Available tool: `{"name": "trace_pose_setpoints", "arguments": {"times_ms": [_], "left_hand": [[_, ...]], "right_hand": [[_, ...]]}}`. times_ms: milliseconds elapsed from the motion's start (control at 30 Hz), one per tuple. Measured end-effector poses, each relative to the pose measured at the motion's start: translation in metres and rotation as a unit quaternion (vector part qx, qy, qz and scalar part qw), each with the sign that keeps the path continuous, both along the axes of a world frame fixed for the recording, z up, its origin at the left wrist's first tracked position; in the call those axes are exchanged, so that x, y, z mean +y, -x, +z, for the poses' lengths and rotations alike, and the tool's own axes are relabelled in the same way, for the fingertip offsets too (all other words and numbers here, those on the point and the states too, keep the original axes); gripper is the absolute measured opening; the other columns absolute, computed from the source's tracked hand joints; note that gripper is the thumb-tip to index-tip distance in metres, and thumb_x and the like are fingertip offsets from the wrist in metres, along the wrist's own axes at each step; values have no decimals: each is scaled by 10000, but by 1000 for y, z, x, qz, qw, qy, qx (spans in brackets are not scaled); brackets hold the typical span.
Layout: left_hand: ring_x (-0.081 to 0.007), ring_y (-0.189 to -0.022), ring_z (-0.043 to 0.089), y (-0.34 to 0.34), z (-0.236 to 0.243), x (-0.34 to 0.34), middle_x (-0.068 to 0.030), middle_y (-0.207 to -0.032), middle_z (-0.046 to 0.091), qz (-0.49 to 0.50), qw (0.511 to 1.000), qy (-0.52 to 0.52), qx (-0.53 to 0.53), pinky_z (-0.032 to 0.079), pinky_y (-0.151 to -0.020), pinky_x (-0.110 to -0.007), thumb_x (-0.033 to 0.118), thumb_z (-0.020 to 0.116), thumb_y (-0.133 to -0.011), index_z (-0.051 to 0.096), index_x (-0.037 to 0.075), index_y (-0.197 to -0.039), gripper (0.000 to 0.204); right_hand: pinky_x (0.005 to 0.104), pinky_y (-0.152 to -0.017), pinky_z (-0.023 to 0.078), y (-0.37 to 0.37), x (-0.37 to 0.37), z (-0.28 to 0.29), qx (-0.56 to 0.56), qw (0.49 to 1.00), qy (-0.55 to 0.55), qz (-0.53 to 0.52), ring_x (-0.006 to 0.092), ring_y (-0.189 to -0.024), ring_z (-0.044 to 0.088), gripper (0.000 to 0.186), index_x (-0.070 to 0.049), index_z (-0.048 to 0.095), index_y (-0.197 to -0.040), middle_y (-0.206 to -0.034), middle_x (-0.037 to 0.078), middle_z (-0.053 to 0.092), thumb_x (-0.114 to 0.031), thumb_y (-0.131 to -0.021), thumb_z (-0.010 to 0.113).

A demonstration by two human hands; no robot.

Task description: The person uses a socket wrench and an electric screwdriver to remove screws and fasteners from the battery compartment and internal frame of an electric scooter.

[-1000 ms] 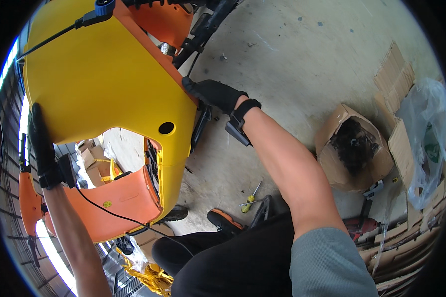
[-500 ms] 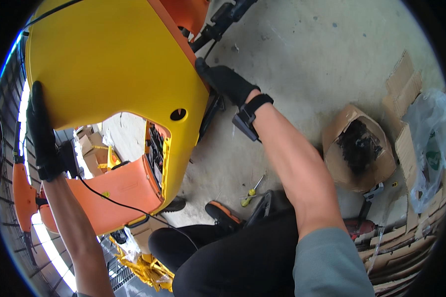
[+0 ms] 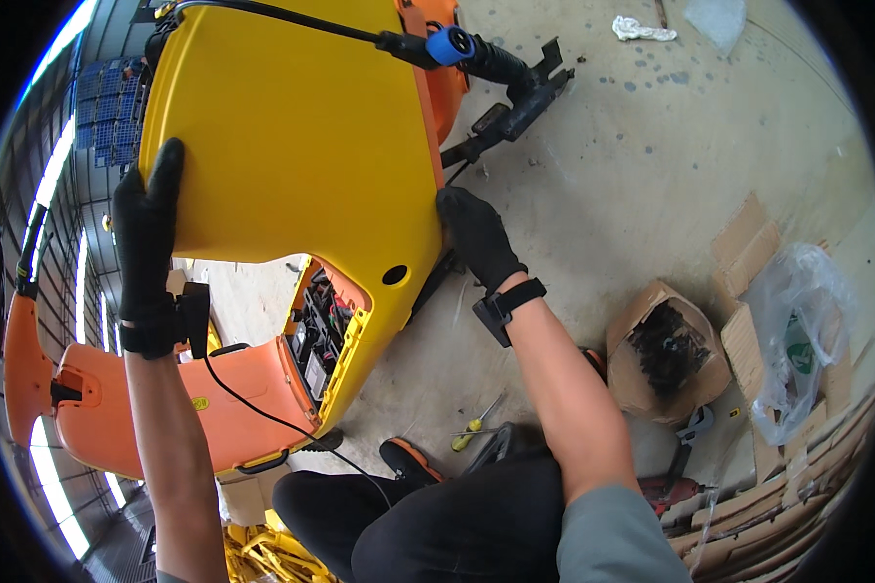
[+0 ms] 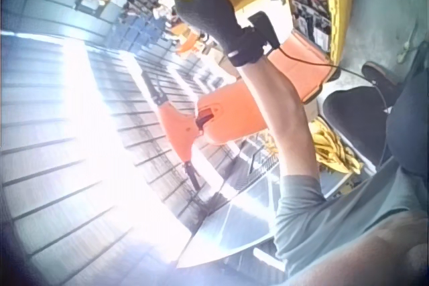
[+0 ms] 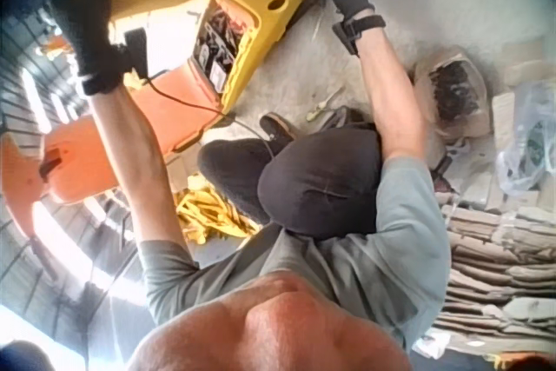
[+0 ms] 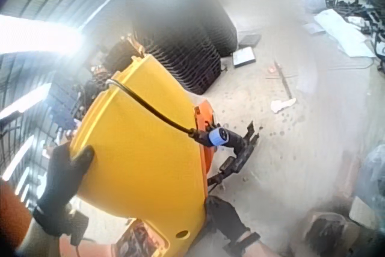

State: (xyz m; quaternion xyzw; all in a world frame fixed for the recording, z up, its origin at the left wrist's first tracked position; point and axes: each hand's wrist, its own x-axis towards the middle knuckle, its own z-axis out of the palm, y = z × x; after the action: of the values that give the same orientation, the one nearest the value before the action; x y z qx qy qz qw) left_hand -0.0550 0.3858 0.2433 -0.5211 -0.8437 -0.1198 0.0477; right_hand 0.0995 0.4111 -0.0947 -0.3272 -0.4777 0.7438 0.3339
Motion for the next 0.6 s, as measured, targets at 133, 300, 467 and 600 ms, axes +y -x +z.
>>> {"name": "trace_pose_setpoints", "arguments": {"times_ms": [133, 300, 467, 600], "left_hand": [[-127, -615, 628, -8, -9, 1, -70, -706, 656, 0, 999, -31, -26, 487, -590, -274, 476, 664, -835, 654, -25, -945, 513], [-239, -627, 670, -22, -14, 5, -140, -708, 674, 23, 998, -42, 40, 503, -607, -326, 467, 723, -774, 665, -21, -948, 522], [-311, -531, 613, -30, -19, 2, -152, -568, 586, -8, 987, -79, 137, 477, -528, -380, 523, 763, -694, 627, 0, -770, 546], [-287, -500, 605, -44, -22, -1, -137, -565, 586, -58, 983, -105, 136, 479, -509, -361, 478, 770, -699, 609, 21, -758, 489]], "right_hand": [[328, -807, 458, -7, 10, 23, -33, 999, -17, 1, 229, -885, 600, 324, 1, 590, -1111, -950, 130, 649, -269, -965, 486], [329, -890, 443, -5, 15, 19, 116, 984, 122, -57, 161, -1006, 557, 416, -26, 536, -1260, -1118, 50, 603, -328, -980, 472], [347, -978, 398, -2, 24, 23, 137, 978, 156, -1, 175, -1148, 497, 517, -81, 458, -1355, -1276, 46, 527, -445, -992, 396], [374, -1009, 379, -3, 20, 18, 126, 978, 165, -16, 206, -1232, 460, 562, -121, 357, -1426, -1381, 53, 458, -480, -994, 352]]}}
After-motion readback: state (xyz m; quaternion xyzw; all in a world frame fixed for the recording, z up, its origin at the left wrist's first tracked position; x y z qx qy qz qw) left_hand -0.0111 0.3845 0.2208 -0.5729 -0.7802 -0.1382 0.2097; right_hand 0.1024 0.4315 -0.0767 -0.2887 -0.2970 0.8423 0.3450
